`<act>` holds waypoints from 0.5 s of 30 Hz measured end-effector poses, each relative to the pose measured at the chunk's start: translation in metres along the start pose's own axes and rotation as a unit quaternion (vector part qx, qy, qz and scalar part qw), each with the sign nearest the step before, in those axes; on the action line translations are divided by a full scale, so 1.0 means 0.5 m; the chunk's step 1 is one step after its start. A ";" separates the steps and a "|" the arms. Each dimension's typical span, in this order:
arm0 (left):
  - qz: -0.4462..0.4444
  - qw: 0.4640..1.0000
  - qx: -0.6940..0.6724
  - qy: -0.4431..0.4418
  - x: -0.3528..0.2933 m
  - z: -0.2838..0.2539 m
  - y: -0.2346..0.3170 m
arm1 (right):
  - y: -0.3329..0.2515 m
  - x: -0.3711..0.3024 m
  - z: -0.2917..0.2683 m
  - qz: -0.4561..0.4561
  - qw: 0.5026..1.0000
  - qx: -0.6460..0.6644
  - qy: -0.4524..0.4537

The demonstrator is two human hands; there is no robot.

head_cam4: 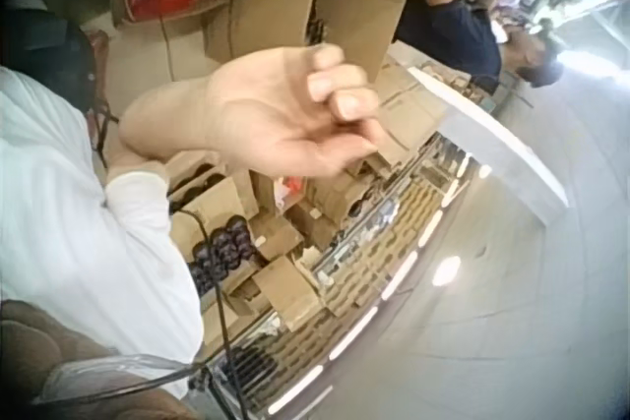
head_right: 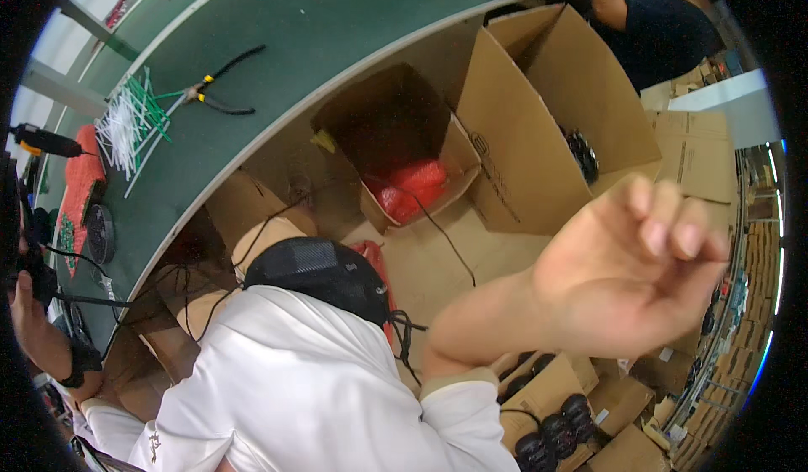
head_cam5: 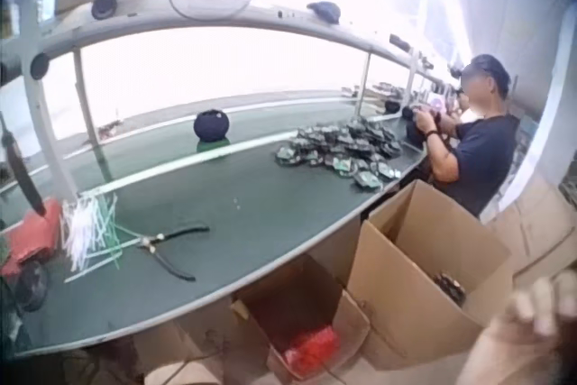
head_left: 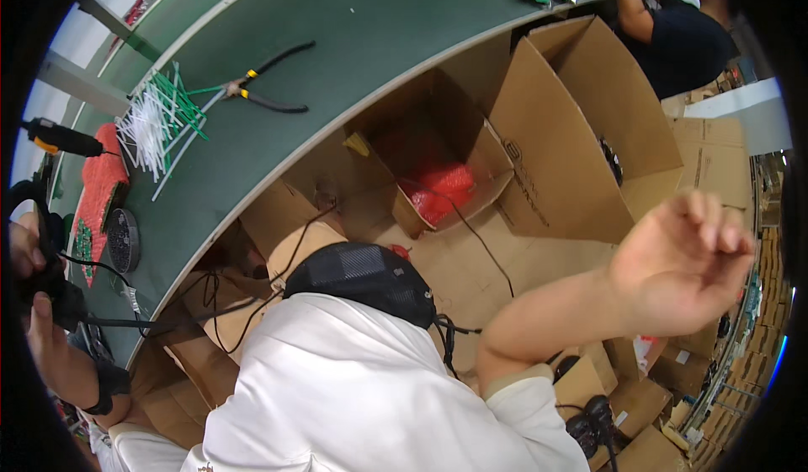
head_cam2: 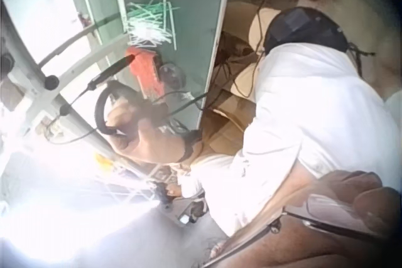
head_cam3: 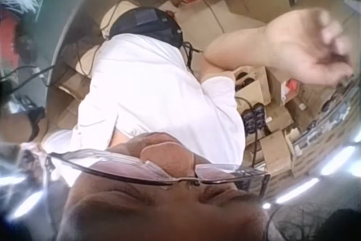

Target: Assembling electronic components and circuit boards into plastic housings on a production line.

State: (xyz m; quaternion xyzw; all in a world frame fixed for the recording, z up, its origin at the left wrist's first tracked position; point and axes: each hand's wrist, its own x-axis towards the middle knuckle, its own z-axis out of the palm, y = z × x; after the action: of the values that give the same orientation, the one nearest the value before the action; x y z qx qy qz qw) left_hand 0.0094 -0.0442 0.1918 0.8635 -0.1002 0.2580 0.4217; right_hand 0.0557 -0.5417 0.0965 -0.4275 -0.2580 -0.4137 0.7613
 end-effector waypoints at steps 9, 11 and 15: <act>-0.001 0.996 -0.086 -0.011 -0.021 -0.022 0.001 | 0.079 0.259 0.294 0.176 0.590 0.326 -0.718; 0.017 0.999 -0.022 -0.034 -0.027 -0.019 -0.012 | 0.041 0.229 0.341 0.248 0.496 0.313 -0.771; 0.041 0.995 -0.058 -0.076 -0.035 0.005 -0.045 | 0.041 0.120 0.382 0.209 0.444 0.220 -0.843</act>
State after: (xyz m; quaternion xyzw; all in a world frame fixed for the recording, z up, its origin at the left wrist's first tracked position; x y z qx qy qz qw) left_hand 0.0042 -0.0330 0.1660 0.8499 -0.1815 0.2026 0.4513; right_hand 0.0972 -0.3953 0.2281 -0.4247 -0.7582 0.3923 0.3013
